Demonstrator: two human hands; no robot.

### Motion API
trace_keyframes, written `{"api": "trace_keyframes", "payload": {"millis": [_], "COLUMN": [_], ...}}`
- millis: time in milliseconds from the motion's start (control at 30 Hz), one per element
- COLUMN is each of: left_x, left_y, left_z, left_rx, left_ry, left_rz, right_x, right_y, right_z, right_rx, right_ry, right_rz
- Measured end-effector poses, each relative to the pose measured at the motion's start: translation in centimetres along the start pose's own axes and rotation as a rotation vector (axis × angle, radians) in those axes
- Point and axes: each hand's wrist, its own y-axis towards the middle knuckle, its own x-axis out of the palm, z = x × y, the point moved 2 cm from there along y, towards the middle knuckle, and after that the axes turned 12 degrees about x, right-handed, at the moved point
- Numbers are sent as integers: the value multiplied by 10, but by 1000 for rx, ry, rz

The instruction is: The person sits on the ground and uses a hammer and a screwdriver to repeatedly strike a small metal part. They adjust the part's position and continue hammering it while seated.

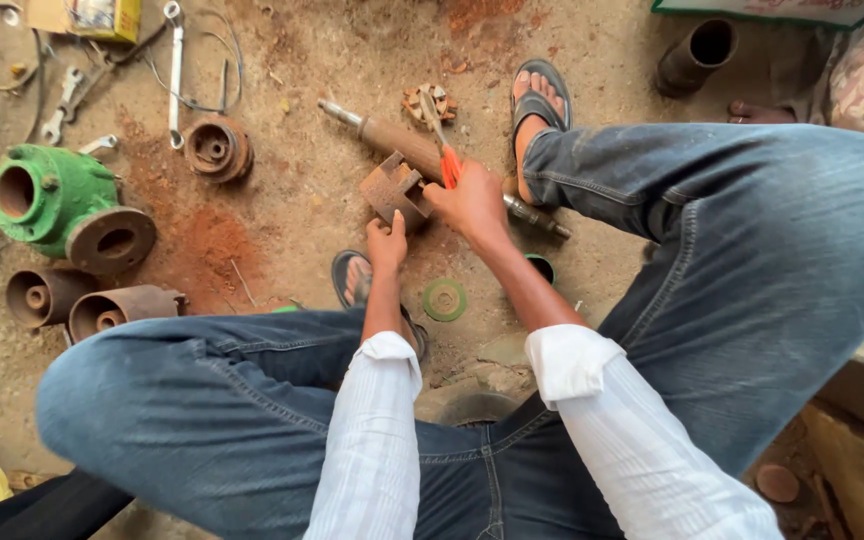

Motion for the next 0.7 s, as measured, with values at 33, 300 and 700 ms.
{"api": "trace_keyframes", "payload": {"millis": [33, 300, 700], "left_x": [1, 12, -2], "left_y": [-2, -12, 21], "left_z": [-1, 18, -5], "left_rx": [-20, -170, -479], "left_ry": [-33, -431, -723], "left_rz": [-44, 6, 139], "right_x": [-3, -24, -47], "right_y": [0, -7, -27], "right_z": [0, -9, -35], "right_rx": [-14, 138, 143], "right_ry": [0, 145, 198], "right_rz": [6, -28, -65]}}
